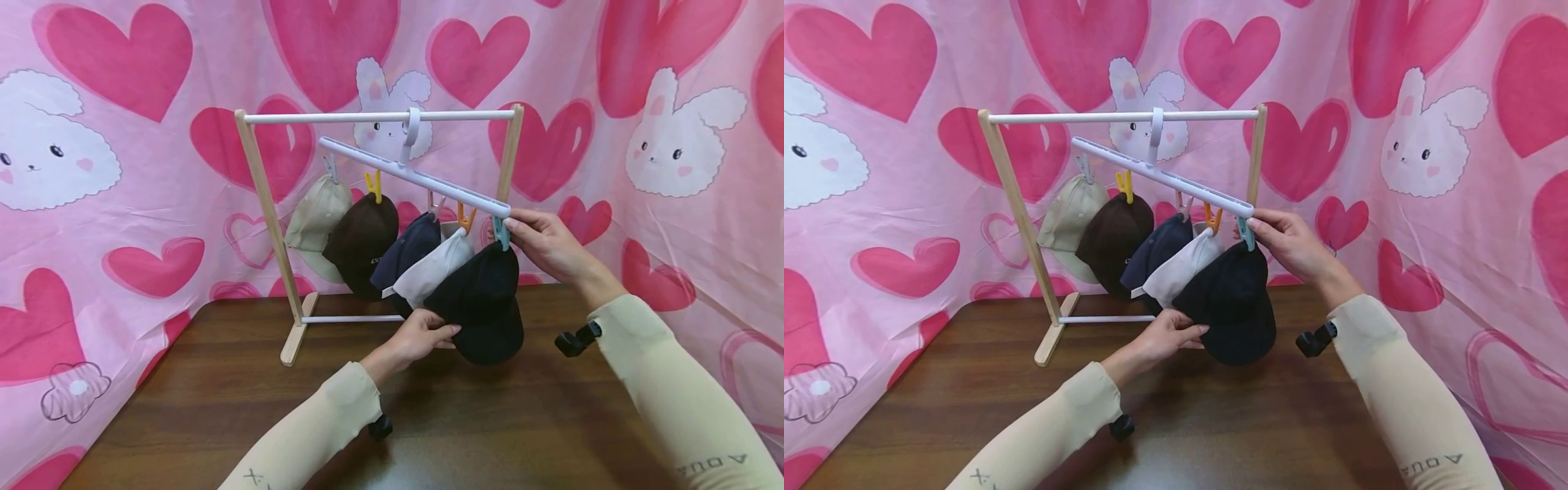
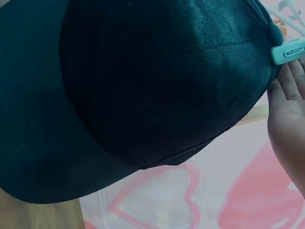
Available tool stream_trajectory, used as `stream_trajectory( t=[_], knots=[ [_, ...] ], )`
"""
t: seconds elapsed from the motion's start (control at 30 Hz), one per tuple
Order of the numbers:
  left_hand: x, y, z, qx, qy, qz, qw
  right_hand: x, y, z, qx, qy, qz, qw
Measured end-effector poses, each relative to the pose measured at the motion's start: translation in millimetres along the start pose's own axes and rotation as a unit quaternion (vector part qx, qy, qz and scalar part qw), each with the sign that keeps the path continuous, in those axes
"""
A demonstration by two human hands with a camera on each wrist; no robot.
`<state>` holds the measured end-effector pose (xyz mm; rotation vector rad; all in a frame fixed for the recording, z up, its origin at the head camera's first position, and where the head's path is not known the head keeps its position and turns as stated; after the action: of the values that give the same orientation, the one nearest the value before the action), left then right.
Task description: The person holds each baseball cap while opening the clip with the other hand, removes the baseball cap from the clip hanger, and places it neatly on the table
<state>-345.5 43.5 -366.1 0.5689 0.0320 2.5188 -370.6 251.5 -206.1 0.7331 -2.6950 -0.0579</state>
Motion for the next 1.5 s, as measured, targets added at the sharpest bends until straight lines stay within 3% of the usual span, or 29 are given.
stream_trajectory(
  t=[0.43, 0.83, 1.17, 1.5],
  knots=[
    [-2.4, 4.2, 0.0, -0.009, 0.009, -0.020, 0.9997, -1.1, 0.2, 0.9, 0.008, 0.035, 0.021, 0.999],
    [-4.5, 5.1, 2.8, -0.034, 0.018, -0.041, 0.9984, -1.0, -1.1, -0.3, 0.009, 0.028, 0.036, 0.999],
    [-10.0, -0.1, -9.0, -0.005, 0.040, -0.042, 0.9983, -3.1, 1.6, -6.6, 0.057, 0.043, 0.062, 0.996],
    [-10.6, -2.4, -10.9, -0.013, 0.039, -0.040, 0.9983, -3.8, 2.7, -7.8, 0.042, 0.026, 0.069, 0.996]
  ],
)
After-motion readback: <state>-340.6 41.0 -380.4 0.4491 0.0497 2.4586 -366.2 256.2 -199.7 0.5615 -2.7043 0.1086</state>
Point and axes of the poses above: each hand's wrist, its own x-axis towards the middle knuckle, its own y-axis out of the back of the hand, z = x × y, the point moved 6 cm from there along x, towards the middle knuckle, and after that the axes turned 14 degrees about -y, right-handed, at the moved point
